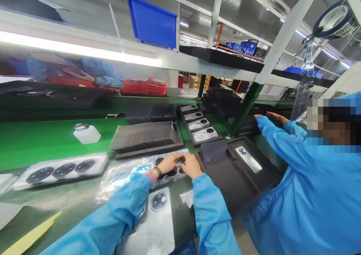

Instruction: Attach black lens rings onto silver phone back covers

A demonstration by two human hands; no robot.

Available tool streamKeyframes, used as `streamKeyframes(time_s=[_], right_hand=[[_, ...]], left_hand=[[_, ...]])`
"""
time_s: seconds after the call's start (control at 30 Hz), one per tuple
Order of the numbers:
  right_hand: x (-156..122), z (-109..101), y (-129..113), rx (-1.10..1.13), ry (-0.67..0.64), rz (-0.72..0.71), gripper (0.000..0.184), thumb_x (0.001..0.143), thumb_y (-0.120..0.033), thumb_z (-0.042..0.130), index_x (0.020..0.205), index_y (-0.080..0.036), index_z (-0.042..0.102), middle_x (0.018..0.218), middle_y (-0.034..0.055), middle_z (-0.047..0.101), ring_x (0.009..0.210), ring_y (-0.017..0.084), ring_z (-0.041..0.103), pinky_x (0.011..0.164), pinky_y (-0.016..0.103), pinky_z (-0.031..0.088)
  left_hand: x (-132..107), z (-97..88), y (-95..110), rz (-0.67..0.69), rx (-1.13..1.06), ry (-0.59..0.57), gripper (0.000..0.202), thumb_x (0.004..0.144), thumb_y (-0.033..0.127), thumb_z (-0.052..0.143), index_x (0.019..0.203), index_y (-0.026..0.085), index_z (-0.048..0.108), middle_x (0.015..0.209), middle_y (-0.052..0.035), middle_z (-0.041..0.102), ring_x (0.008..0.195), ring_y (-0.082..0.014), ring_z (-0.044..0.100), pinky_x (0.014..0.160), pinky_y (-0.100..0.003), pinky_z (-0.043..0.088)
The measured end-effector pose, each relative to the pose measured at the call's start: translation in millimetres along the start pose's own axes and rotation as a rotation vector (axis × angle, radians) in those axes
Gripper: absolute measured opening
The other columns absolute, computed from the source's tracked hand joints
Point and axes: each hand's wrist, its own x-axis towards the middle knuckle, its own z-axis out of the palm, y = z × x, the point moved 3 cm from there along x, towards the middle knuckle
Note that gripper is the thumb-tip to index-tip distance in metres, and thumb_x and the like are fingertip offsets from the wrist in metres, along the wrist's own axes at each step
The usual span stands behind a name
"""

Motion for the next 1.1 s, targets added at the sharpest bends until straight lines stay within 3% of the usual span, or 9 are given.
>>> streamKeyframes(time_s=[0.1,0.23,0.33,0.4,0.53,0.63,0.87,1.1], right_hand=[[-1.4,-3.5,-0.9,0.047,-0.030,-0.042,0.035,0.067,-0.022,0.076,0.100,-0.019,0.066,0.103,0.0064,0.068,0.100,0.025,0.061,0.087,0.035,0.046],[-3.6,-4.2,0.7,0.081,-0.056,-0.065,0.047,0.057,-0.024,0.082,0.101,-0.019,0.065,0.104,0.0064,0.068,0.103,0.027,0.060,0.090,0.037,0.044],[-4.4,-1.1,4.4,0.082,-0.075,-0.038,0.061,0.053,-0.023,0.084,0.109,-0.017,0.060,0.112,0.0097,0.064,0.108,0.029,0.057,0.089,0.039,0.045],[-5.0,0.9,6.4,0.078,-0.087,-0.019,0.066,0.052,-0.022,0.084,0.112,-0.017,0.058,0.115,0.0106,0.062,0.110,0.031,0.056,0.087,0.039,0.046],[-7.3,0.3,6.5,0.068,-0.113,-0.004,0.062,0.055,-0.022,0.083,0.111,-0.018,0.057,0.115,0.0095,0.061,0.112,0.030,0.054,0.085,0.037,0.046],[-8.8,-2.8,4.6,0.050,-0.130,0.012,0.060,0.057,-0.022,0.081,0.111,-0.017,0.056,0.118,0.0101,0.060,0.115,0.030,0.053,0.085,0.036,0.045],[-7.7,-5.7,2.3,-0.024,-0.165,0.044,0.052,0.059,-0.022,0.080,0.105,-0.019,0.056,0.116,0.0096,0.060,0.114,0.030,0.052,0.083,0.037,0.044],[-6.9,-7.6,1.5,-0.071,-0.181,0.061,0.054,0.059,-0.022,0.080,0.107,-0.020,0.056,0.118,0.0093,0.060,0.115,0.030,0.053,0.084,0.038,0.044]], left_hand=[[-3.8,-1.7,-3.6,-0.025,0.007,0.027,0.027,0.092,0.029,0.058,0.116,0.017,0.058,0.122,-0.0094,0.059,0.105,-0.0239,0.060,0.089,-0.046,0.051],[-20.7,-5.0,-12.8,-0.088,0.026,0.116,0.030,0.092,0.029,0.058,0.119,0.017,0.056,0.122,-0.0097,0.059,0.103,-0.0237,0.061,0.086,-0.045,0.053],[-38.6,-8.5,-19.2,-0.112,0.052,0.199,0.032,0.092,0.026,0.059,0.123,0.018,0.055,0.129,-0.0107,0.056,0.112,-0.0259,0.058,0.093,-0.049,0.050],[-51.0,-12.1,-23.4,-0.123,0.077,0.252,0.035,0.090,0.016,0.057,0.125,0.017,0.054,0.136,-0.0116,0.053,0.121,-0.0273,0.054,0.101,-0.051,0.044],[-77.6,-22.7,-33.9,-0.149,0.130,0.345,0.055,0.081,-0.001,0.043,0.132,0.018,0.051,0.142,-0.0083,0.050,0.130,-0.0226,0.048,0.111,-0.041,0.037],[-98.0,-31.7,-44.3,-0.169,0.170,0.406,0.058,0.079,0.003,0.039,0.134,0.017,0.050,0.142,-0.0059,0.050,0.130,-0.0213,0.048,0.110,-0.039,0.039],[-134.0,-49.5,-70.2,-0.234,0.239,0.519,0.055,0.080,0.012,0.038,0.133,0.012,0.051,0.139,-0.0093,0.053,0.128,-0.0231,0.050,0.108,-0.040,0.041],[-158.1,-59.5,-86.5,-0.283,0.274,0.569,0.054,0.081,0.013,0.038,0.133,0.017,0.052,0.137,-0.0049,0.055,0.126,-0.0202,0.052,0.106,-0.035,0.042]])
